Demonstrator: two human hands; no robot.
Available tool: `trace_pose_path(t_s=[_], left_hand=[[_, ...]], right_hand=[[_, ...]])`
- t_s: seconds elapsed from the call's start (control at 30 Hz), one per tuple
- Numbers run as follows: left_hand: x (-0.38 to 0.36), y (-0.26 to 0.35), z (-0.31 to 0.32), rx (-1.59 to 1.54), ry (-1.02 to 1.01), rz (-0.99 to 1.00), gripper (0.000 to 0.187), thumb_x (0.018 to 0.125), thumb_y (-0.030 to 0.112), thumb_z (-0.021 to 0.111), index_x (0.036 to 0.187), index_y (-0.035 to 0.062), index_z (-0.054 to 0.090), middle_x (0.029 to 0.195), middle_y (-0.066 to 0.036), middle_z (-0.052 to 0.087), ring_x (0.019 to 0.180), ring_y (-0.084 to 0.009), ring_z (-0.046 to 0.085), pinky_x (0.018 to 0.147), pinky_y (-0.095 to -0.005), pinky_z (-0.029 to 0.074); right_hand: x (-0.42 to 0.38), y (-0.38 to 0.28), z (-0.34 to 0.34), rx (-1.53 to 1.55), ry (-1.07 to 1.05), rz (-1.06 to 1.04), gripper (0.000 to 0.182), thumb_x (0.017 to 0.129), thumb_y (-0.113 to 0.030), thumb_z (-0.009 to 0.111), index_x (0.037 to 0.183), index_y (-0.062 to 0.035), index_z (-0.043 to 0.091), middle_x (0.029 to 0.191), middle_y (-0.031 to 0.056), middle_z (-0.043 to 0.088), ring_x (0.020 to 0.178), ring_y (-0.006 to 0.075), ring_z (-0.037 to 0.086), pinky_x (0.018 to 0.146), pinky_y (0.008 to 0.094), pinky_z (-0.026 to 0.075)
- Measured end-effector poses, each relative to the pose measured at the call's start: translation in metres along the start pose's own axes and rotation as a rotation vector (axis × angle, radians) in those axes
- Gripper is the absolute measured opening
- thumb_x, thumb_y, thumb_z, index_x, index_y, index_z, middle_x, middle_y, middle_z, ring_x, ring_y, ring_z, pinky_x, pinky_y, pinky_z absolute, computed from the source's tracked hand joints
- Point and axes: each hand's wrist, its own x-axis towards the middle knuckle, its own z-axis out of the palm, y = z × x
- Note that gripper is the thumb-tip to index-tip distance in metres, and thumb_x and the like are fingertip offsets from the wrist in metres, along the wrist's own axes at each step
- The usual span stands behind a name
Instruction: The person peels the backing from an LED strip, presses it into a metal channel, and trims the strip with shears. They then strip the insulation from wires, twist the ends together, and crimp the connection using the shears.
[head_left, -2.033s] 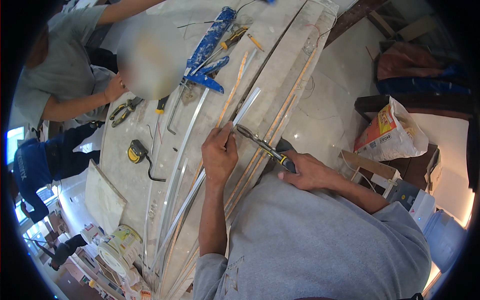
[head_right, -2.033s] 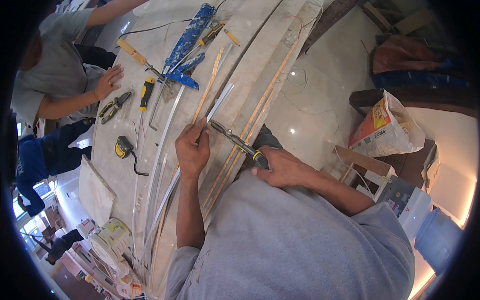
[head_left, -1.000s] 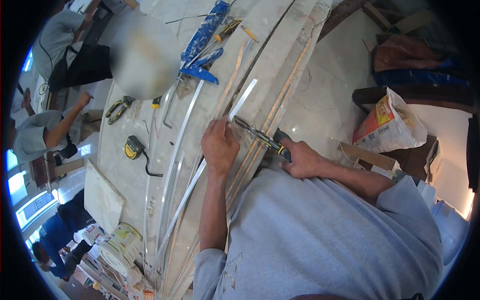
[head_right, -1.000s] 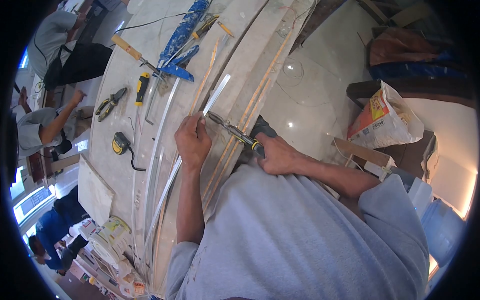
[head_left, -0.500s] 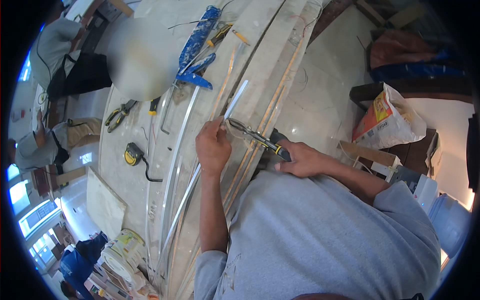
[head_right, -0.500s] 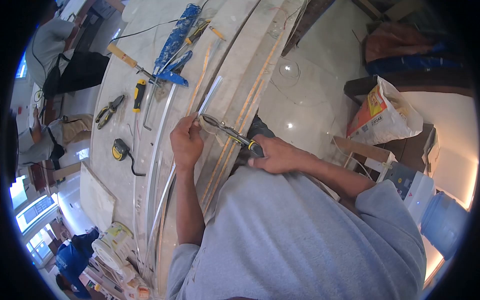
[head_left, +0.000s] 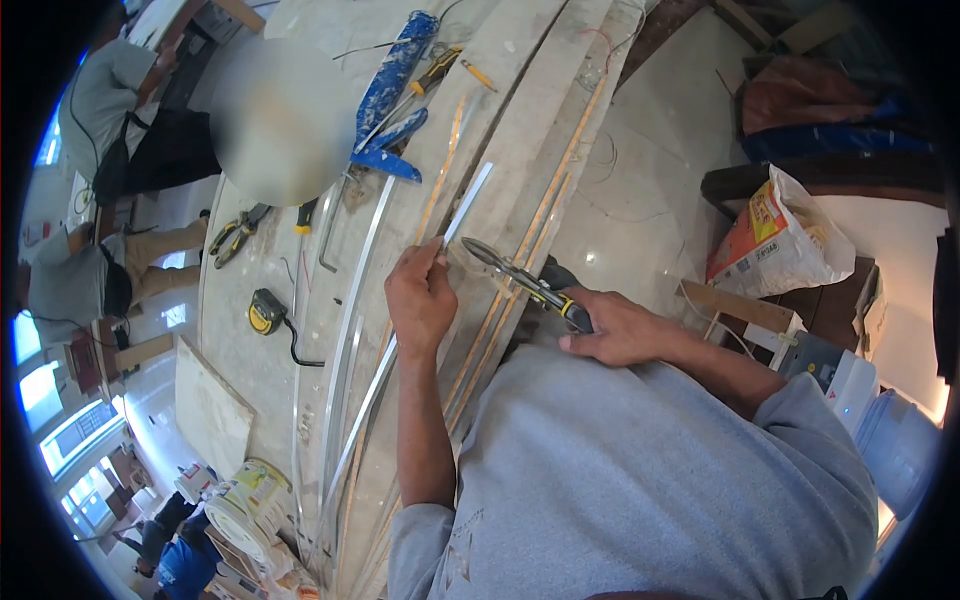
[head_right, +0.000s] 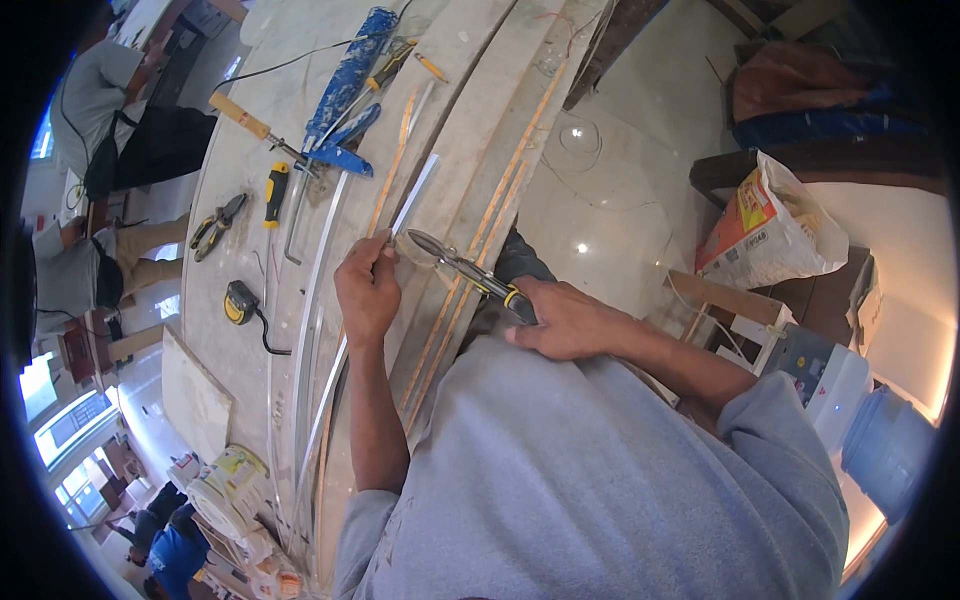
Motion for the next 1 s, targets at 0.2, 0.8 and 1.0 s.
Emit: trace_pose_path(t_s=[0.2,0.8,1.0], left_hand=[[-0.003,0.0,0.003,-0.007,0.011,0.019,0.027,0.091,-0.003,0.064,0.114,-0.0002,0.076,0.087,-0.017,0.068,0.08,-0.0352,0.069,0.076,-0.0411,0.053],[-0.011,0.004,0.012,0.07,0.037,0.053,0.03,0.09,0.0,0.066,0.118,0.0038,0.077,0.084,-0.016,0.065,0.076,-0.0334,0.066,0.074,-0.0405,0.051],[-0.011,0.003,0.014,0.085,0.045,0.051,0.03,0.09,-0.001,0.066,0.118,0.005,0.077,0.082,-0.016,0.063,0.075,-0.0337,0.065,0.072,-0.0409,0.05]], right_hand=[[0.004,-0.018,-0.008,-0.022,-0.083,0.082,0.065,0.096,-0.035,0.07,0.135,0.0121,0.051,0.107,0.0325,0.069,0.108,0.045,0.069,0.094,0.0493,0.053],[0.01,-0.013,-0.006,-0.097,-0.079,0.046,0.066,0.096,-0.027,0.07,0.138,0.0173,0.045,0.116,0.037,0.066,0.114,0.0471,0.066,0.099,0.0497,0.051],[0.01,-0.013,-0.003,-0.117,-0.087,0.069,0.069,0.095,-0.026,0.071,0.145,0.013,0.042,0.122,0.0369,0.064,0.119,0.0481,0.064,0.106,0.0483,0.049]])
